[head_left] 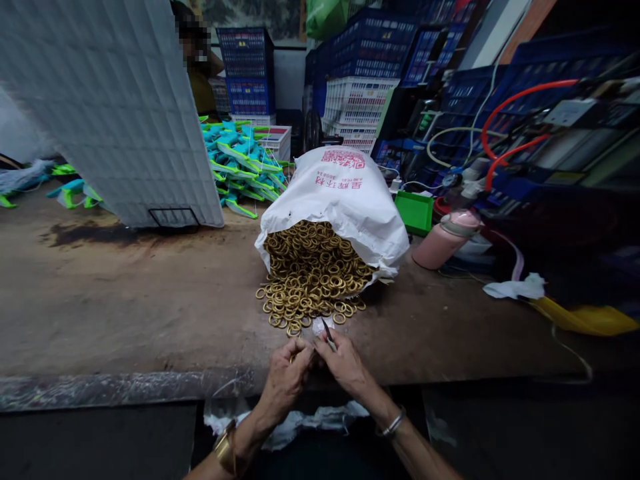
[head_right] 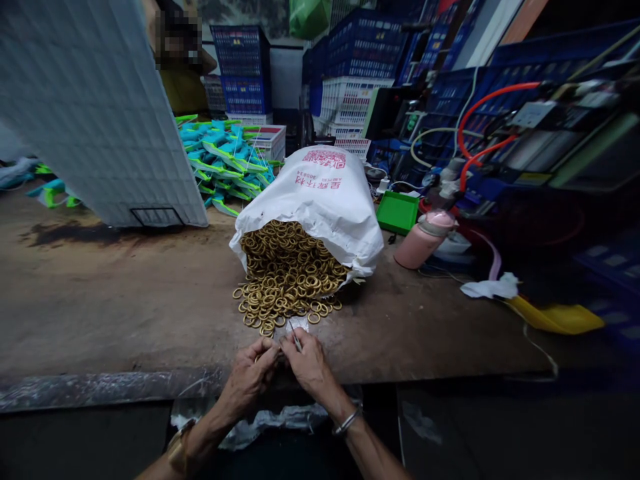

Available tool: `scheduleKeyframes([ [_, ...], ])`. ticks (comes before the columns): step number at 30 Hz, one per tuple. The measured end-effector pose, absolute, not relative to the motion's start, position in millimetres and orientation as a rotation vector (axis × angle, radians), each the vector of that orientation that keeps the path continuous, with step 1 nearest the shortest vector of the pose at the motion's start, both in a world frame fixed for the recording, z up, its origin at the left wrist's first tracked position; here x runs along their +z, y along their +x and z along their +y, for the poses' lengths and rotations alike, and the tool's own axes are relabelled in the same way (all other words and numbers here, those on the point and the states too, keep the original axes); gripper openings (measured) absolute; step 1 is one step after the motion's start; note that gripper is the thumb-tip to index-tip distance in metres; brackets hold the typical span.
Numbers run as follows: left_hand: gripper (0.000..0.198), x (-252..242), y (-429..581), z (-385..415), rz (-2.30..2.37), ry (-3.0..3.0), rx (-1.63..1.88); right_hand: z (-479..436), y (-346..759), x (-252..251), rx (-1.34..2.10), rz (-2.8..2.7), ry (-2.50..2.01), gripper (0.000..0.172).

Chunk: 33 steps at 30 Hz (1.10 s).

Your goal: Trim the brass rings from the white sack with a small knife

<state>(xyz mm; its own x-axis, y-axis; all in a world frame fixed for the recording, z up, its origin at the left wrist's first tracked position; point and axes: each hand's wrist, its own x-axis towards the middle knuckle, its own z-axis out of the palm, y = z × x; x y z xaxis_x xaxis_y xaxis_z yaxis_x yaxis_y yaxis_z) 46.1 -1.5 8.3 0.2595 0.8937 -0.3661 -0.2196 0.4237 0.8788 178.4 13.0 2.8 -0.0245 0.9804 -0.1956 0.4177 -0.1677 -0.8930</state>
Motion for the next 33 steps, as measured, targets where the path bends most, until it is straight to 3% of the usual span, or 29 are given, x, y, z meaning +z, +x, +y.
scheduleKeyframes([
  [8, 0.035, 3, 41, -5, 0.877, 0.631, 0.789, 13, 176, -3, 1.219, -1.460, -1.617, 0.019],
  [14, 0.034, 5, 39, -7, 0.916, 0.721, 0.845, 3, 182, -3, 0.818, -1.964, -1.725, 0.015],
  [24, 0.037, 10, 39, -9, 0.990, 0.906, 0.915, -2, 183, -1, 0.664, -2.353, -1.808, 0.028],
  [29, 0.033, 22, 27, -28, 0.899, 0.927, 0.713, 8, 195, 2, 0.450, -2.242, -2.106, 0.029],
  [33, 0.035, 5, 9, -48, 0.894, 0.654, 0.520, 21, 207, 3, 0.342, -1.992, -2.215, 0.025],
])
